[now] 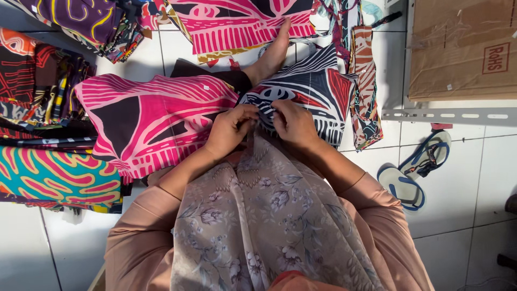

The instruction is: The person sits on the floor and folds multiple colorful patterned fabric pieces one by one. They pick up each item, unfold it, smooth it out, and fold it into a compact shape before placing it into a growing stack.

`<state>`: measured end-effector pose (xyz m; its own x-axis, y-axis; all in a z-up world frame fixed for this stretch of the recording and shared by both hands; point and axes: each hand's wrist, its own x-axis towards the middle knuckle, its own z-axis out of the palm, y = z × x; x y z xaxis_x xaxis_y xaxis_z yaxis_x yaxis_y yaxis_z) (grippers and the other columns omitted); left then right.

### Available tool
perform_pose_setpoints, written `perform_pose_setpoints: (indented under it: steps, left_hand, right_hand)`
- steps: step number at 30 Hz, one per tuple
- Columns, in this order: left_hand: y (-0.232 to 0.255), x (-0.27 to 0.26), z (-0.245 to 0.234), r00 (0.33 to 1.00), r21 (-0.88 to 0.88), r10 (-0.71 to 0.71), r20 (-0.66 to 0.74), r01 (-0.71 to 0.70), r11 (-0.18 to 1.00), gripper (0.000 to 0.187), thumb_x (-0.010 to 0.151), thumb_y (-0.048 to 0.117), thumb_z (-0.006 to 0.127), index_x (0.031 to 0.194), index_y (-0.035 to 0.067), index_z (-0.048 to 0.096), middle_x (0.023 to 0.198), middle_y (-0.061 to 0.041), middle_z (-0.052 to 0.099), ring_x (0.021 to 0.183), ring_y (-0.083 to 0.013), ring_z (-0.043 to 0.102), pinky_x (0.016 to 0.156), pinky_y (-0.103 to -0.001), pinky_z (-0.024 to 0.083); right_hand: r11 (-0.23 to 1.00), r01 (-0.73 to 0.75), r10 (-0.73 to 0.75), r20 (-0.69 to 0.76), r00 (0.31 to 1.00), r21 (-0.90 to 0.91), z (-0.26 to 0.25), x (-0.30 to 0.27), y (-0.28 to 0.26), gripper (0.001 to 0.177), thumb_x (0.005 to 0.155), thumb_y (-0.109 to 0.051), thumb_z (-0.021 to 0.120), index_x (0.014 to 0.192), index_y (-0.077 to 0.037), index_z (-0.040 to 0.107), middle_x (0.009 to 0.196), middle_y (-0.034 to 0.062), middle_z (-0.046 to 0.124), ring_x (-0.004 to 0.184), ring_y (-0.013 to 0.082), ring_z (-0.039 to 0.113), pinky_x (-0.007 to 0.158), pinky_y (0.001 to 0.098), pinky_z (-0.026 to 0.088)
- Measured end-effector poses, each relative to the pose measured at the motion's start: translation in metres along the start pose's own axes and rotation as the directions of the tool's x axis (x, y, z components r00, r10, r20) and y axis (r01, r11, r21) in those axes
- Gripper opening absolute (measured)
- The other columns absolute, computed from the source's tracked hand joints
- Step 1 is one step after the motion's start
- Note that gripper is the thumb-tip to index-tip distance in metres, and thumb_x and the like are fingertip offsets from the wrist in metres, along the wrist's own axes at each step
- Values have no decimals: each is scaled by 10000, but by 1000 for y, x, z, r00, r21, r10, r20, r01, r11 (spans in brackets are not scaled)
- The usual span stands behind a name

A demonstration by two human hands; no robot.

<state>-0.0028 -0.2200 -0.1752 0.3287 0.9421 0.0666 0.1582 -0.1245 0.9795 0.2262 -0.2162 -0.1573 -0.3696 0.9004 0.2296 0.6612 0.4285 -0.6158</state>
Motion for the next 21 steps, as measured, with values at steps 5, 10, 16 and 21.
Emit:
perform_pose_setpoints:
  steps: [5, 10, 16, 21]
  left_hand:
    - [39, 17, -4, 962, 364, 273, 2, -255, 896, 300, 818, -18, 768, 1096, 73, 698, 1009, -58, 761, 938, -282, 697, 819, -388, 564]
    - [54, 25, -4, 928, 351, 373, 7, -352, 868, 300, 816, 6, 778, 1094, 84, 698, 1000, -56, 749, 906, -281, 688, 808, -411, 532]
    - [56, 30, 5, 946, 171, 321, 52, -325, 930, 505, 868, -22, 782, 1297, 89, 542, 1123, -111, 665, 944, -239, 716, 806, -343, 564]
    - [59, 37, 5, 973, 40, 219, 74, -222, 974, 668, 854, -58, 794, 1425, 77, 474, 1222, -126, 667, 892, -178, 719, 777, -297, 583]
  right_hand:
    - [999, 16, -17, -15, 1000, -50, -7, 7, -12, 147, 882, -46, 700, 1026, -30, 674, 949, 139, 662, 801, 334, 681, 680, 404, 553]
    - [996, -18, 26, -94, 995, 82, -24, -1, -15, 162, 922, 45, 657, 1081, 13, 667, 943, 138, 647, 737, 293, 656, 661, 378, 526]
    - [980, 53, -34, -104, 994, 192, -28, 0, -16, 156, 915, 53, 710, 1059, 9, 670, 959, 111, 670, 794, 271, 680, 683, 348, 526]
    - [964, 101, -87, -66, 994, 247, -37, -1, -15, 176, 914, 56, 697, 1083, 15, 675, 1034, 136, 672, 850, 271, 685, 727, 334, 545]
